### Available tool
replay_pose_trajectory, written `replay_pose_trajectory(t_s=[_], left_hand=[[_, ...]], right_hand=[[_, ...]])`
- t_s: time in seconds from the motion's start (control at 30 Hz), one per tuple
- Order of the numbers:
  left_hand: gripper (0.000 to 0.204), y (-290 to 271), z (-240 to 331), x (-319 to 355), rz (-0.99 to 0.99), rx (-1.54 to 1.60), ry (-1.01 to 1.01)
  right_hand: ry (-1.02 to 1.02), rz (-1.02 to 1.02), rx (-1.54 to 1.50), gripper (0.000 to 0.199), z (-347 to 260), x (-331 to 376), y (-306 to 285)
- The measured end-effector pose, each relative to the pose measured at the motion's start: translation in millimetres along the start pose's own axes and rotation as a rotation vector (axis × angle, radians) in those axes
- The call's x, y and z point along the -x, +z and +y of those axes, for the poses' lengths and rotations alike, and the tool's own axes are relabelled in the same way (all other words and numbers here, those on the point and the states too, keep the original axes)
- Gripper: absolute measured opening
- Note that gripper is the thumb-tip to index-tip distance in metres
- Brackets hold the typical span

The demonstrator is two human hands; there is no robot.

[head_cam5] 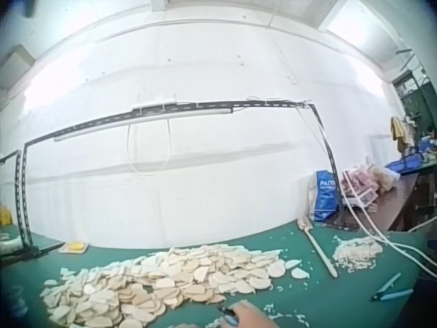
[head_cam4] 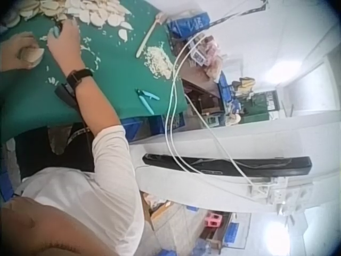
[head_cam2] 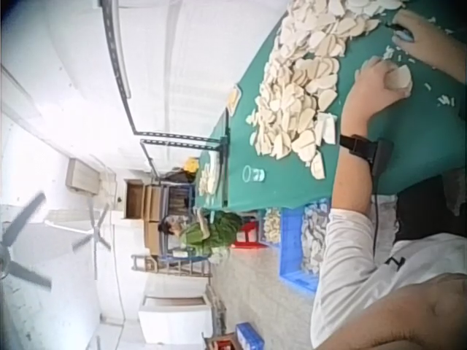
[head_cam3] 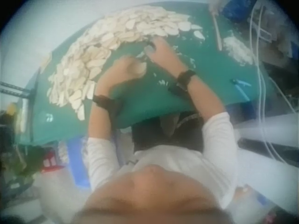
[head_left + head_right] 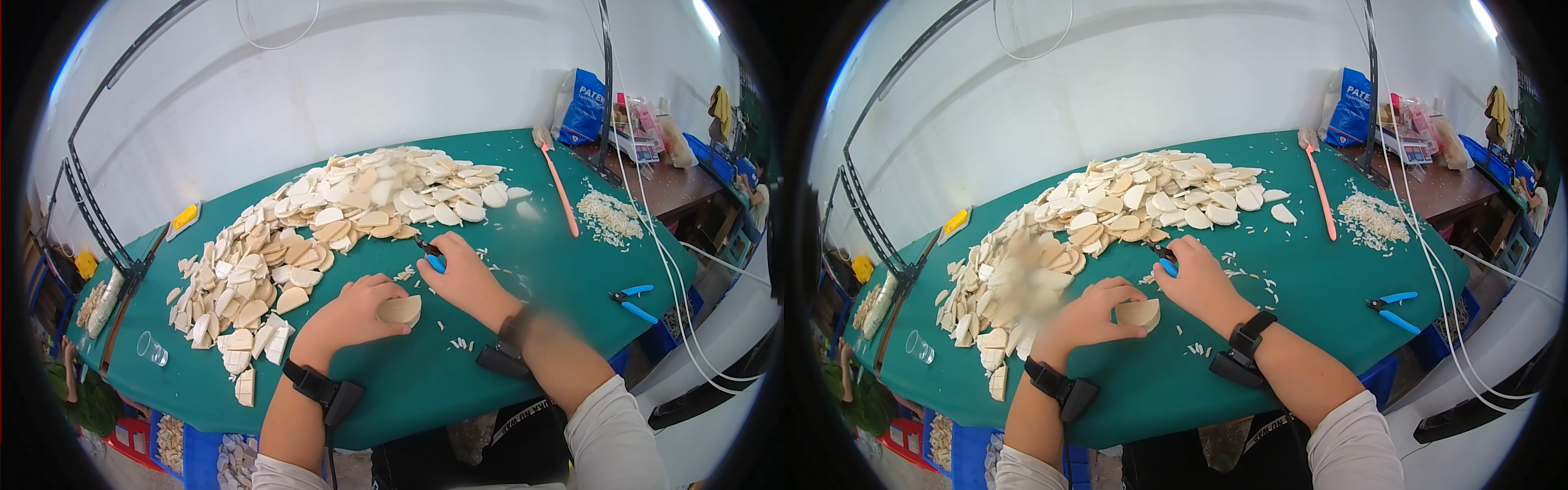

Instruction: Trimming small semi-circular white pieces with blue nippers on a workbench.

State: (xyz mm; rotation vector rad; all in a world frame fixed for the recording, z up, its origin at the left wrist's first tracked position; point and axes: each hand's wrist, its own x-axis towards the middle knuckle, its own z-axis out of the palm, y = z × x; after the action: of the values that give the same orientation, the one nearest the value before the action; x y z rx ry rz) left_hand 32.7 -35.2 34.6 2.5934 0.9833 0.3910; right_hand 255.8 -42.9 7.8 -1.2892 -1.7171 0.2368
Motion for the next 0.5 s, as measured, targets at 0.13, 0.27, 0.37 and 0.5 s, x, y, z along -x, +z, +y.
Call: replay_pose_trajectory(t_s=[0.13, 0.27, 0.37, 0.5], left_hand=[[0.052, 1.1, -2.8, -0.2, -0.042, 0.038, -0.026], [0.051, 1.2, -6.2, -2.7, -0.088, 0.071, -0.030], [0.050, 1.1, -6.3, -2.6, -0.083, 0.072, -0.029], [0.051, -4.0, -1.1, 2.3, -0.092, 0.046, -0.049]], right_hand=[[-0.005, -0.003, 0.008, 0.031, 0.2, 0.0, -0.2], [0.001, -0.008, 0.018, 0.031, 1.6, -0.1, 0.0], [-0.002, -0.009, 0.026, 0.031, 2.2, 0.0, 0.2], [0.008, -0.032, 0.027, 0.031, -1.7, -0.2, 1.0]])
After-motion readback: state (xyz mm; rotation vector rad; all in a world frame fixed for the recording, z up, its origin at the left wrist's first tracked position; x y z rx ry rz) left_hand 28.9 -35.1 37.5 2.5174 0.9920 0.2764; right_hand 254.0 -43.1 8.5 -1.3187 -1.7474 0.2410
